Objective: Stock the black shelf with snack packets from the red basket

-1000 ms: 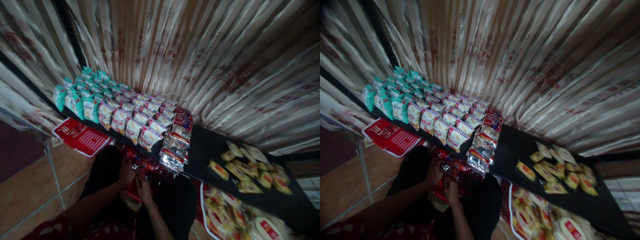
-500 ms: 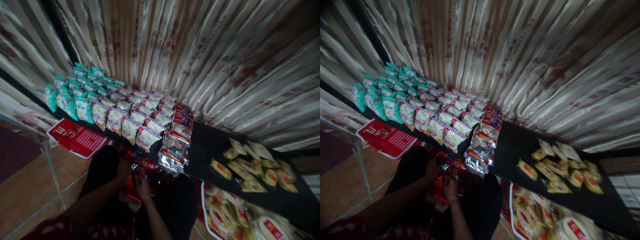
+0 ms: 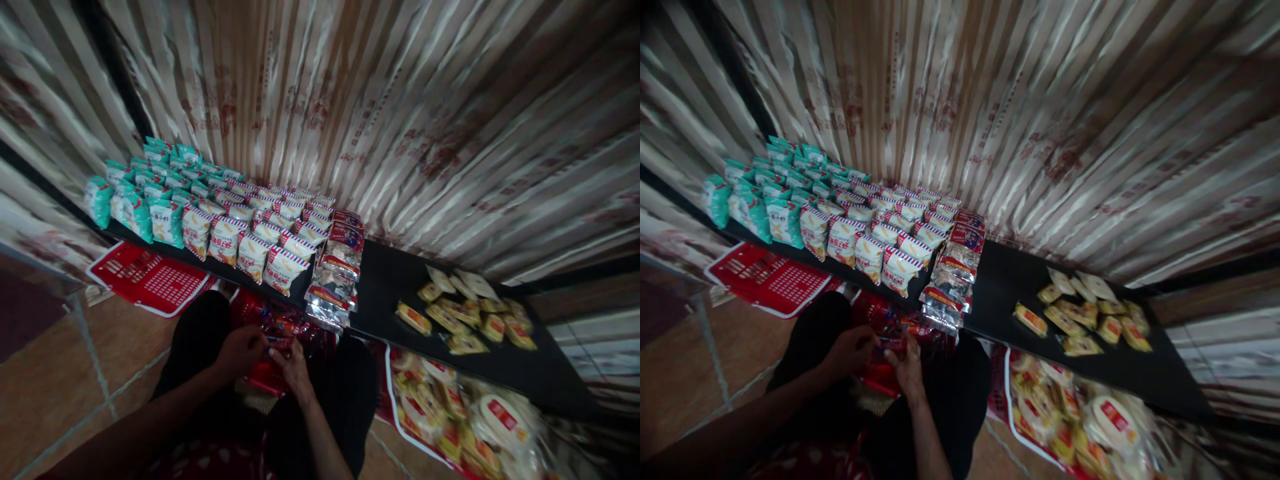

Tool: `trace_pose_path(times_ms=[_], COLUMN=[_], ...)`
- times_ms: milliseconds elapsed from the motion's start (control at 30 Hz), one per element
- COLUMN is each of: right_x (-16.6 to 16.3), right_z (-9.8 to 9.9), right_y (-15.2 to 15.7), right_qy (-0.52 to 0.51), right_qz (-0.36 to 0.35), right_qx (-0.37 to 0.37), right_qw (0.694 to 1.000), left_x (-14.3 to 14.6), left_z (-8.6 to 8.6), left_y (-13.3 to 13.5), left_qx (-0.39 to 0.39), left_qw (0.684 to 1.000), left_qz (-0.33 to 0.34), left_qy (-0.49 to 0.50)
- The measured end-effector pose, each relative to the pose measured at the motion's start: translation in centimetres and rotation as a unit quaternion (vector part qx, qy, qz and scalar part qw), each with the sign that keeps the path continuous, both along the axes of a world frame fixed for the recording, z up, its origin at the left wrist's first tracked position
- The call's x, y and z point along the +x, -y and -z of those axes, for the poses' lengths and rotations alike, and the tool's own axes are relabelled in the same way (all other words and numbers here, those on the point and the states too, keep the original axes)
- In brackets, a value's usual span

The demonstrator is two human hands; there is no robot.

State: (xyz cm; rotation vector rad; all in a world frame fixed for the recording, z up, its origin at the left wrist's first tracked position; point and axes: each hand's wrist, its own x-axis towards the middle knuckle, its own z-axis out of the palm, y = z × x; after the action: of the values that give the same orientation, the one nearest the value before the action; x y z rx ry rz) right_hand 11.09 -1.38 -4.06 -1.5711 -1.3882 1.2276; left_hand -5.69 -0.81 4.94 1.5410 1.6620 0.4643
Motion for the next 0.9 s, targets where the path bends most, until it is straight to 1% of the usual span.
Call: trace_pose_path(times_ms=[67,133,167,267,367,433,500,567,600,667,700,733,767,800,900], right_x=[-0.1,-0.4,-0.5,-0.5,0.0,0.5,1.0,1.4,1.5,1.5,1.5,1.4,1.4,1.3,1.2], right_z=[-1.3,-2.9,-3.8,-6.5,-9.0,-10.4,-11.5,-12.4,-12.9,-13.6,-13.9,-14.1,-14.3,-14.4,-14.4], right_y=[0.4,0.9,1.1,1.8,2.2,2.5,2.6,2.9,3.0,3.3,3.5,3.7,3.8,4.0,4.1], right_qy=[-0.087,-0.158,-0.177,-0.188,-0.182,-0.192,-0.215,-0.244,-0.259,-0.295,-0.313,-0.328,-0.339,-0.346,-0.348], right_qz=[-0.032,-0.052,-0.053,-0.037,0.0,0.041,0.087,0.125,0.14,0.161,0.166,0.165,0.163,0.161,0.168], right_qx=[-0.053,-0.093,-0.093,-0.054,-0.035,-0.037,-0.04,-0.042,-0.046,-0.057,-0.063,-0.066,-0.062,-0.054,-0.019], right_qw=[0.994,0.982,0.978,0.98,0.983,0.98,0.972,0.961,0.955,0.94,0.933,0.928,0.925,0.923,0.922], left_x=[-0.7,-1.2,-1.4,-1.5,-1.1,-0.7,-0.2,0.2,0.5,1.0,1.4,1.7,2.1,2.5,3.9], left_z=[-1.4,-2.7,-3.4,-5.6,-7.4,-8.0,-8.2,-7.9,-7.6,-7.1,-6.8,-6.5,-6.2,-5.9,-5.3], left_y=[0.1,0.0,-0.1,-0.4,-0.6,-0.4,-0.1,0.4,0.8,1.6,2.0,2.6,3.1,3.6,4.7], left_qx=[0.057,0.099,0.111,0.124,0.157,0.186,0.203,0.188,0.162,0.073,0.028,-0.006,-0.018,-0.014,0.003], left_qw=[0.995,0.985,0.978,0.96,0.952,0.948,0.942,0.945,0.951,0.961,0.957,0.951,0.946,0.945,0.952], left_qz=[0.017,0.015,0.006,-0.028,-0.062,-0.094,-0.13,-0.147,-0.136,-0.083,-0.053,-0.04,-0.035,-0.03,-0.015], left_qy=[0.074,0.143,0.176,0.251,0.254,0.242,0.233,0.224,0.224,0.253,0.282,0.308,0.322,0.324,0.307])
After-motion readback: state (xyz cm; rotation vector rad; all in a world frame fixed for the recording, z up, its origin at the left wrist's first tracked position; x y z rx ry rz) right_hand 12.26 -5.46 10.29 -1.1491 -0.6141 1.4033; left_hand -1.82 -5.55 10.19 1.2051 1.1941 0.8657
